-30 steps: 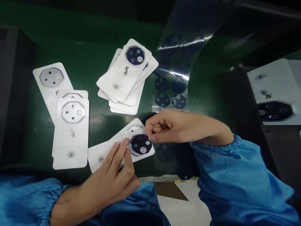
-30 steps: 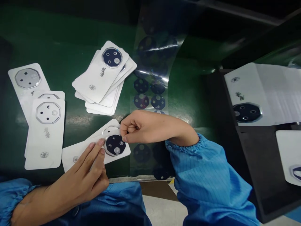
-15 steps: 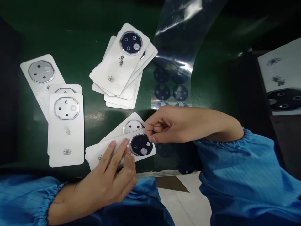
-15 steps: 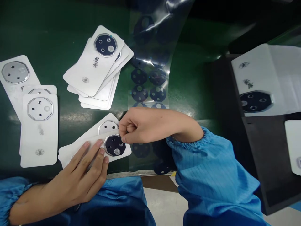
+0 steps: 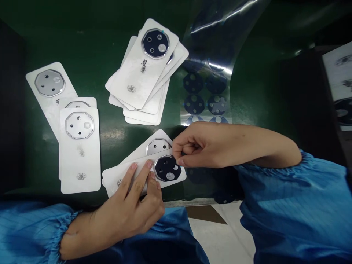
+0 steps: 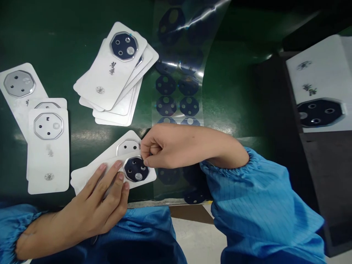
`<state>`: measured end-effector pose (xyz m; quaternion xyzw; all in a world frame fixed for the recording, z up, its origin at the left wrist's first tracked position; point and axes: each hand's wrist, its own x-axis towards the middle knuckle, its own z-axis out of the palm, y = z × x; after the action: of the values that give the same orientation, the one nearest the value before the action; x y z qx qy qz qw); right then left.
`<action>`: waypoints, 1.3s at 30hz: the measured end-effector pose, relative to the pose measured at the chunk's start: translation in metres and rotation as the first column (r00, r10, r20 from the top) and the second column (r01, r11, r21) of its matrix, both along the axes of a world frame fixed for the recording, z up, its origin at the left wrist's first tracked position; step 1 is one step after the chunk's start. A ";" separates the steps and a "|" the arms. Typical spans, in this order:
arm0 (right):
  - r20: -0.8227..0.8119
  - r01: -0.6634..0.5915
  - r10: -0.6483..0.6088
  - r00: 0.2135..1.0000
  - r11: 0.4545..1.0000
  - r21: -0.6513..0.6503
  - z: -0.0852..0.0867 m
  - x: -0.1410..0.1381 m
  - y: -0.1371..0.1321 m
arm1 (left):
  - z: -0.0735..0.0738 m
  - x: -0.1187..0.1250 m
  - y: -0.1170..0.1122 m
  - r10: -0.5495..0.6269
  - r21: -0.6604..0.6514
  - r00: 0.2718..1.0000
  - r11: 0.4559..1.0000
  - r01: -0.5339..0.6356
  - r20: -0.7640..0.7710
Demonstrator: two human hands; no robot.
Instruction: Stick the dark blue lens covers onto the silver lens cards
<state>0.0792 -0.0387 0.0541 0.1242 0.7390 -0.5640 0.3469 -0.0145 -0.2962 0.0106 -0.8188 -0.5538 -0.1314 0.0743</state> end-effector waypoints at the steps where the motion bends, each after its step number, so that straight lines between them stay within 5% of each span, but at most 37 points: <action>1: 0.006 0.001 -0.001 1.000 1.000 -0.002 0.000 0.000 0.000 | 0.000 0.000 0.000 0.001 0.004 1.000 1.000 -0.001 0.001; 30: -0.005 0.002 -0.002 1.000 1.000 0.031 0.001 0.000 -0.002 | 0.000 0.000 0.003 0.033 -0.004 0.999 0.999 -0.033 0.030; 35: -0.042 -0.002 0.008 0.999 0.989 0.149 0.000 -0.001 -0.013 | 0.000 0.000 0.004 0.027 -0.022 1.000 0.999 -0.027 0.000; 39: -0.197 0.008 0.082 0.977 0.908 0.418 0.002 0.004 -0.012 | 0.001 -0.001 0.003 0.008 -0.021 1.000 1.000 -0.009 -0.021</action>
<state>0.0836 -0.0507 0.0557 0.1208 0.8770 -0.3964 0.2432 -0.0155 -0.2930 0.0120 -0.8185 -0.5579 -0.1167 0.0722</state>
